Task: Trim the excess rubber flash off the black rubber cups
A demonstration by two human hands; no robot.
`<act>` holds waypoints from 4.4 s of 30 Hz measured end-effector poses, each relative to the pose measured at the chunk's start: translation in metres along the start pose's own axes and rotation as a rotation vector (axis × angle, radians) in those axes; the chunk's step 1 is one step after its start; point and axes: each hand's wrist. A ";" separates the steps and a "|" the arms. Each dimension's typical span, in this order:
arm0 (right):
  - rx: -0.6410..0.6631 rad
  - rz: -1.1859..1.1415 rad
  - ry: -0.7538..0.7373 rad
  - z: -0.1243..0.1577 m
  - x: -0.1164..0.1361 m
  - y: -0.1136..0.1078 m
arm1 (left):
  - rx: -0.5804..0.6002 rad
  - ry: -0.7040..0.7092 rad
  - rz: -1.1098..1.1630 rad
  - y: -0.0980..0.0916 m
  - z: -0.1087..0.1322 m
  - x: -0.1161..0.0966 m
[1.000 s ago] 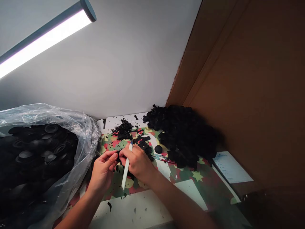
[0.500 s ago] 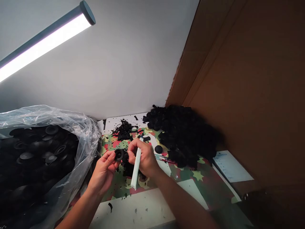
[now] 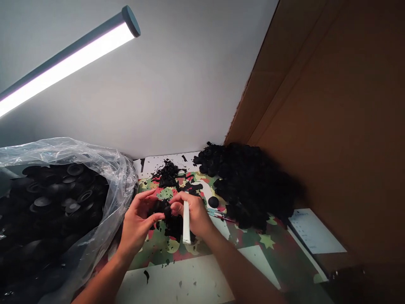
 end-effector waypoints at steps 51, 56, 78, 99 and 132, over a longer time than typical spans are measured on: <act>-0.202 0.633 -0.468 0.008 0.015 0.032 | 0.023 -0.379 0.288 0.009 0.009 0.006; -0.146 0.652 -0.484 0.007 0.012 0.030 | -0.013 -0.351 0.185 0.012 0.012 0.003; -0.442 0.164 -0.272 -0.005 0.011 -0.003 | -0.065 -0.468 0.555 0.015 0.010 0.002; -0.358 0.281 -0.236 -0.005 -0.001 -0.009 | -0.155 0.752 -1.093 -0.050 0.003 -0.056; -0.003 0.390 -0.431 0.003 0.003 0.011 | 0.187 0.141 -0.296 -0.005 -0.009 0.004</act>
Point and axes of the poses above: each hand's wrist, its own z-axis away from the middle knuckle, its own y-axis out of the palm, x = y × z, and after that the axes turned 1 degree about x, right-handed
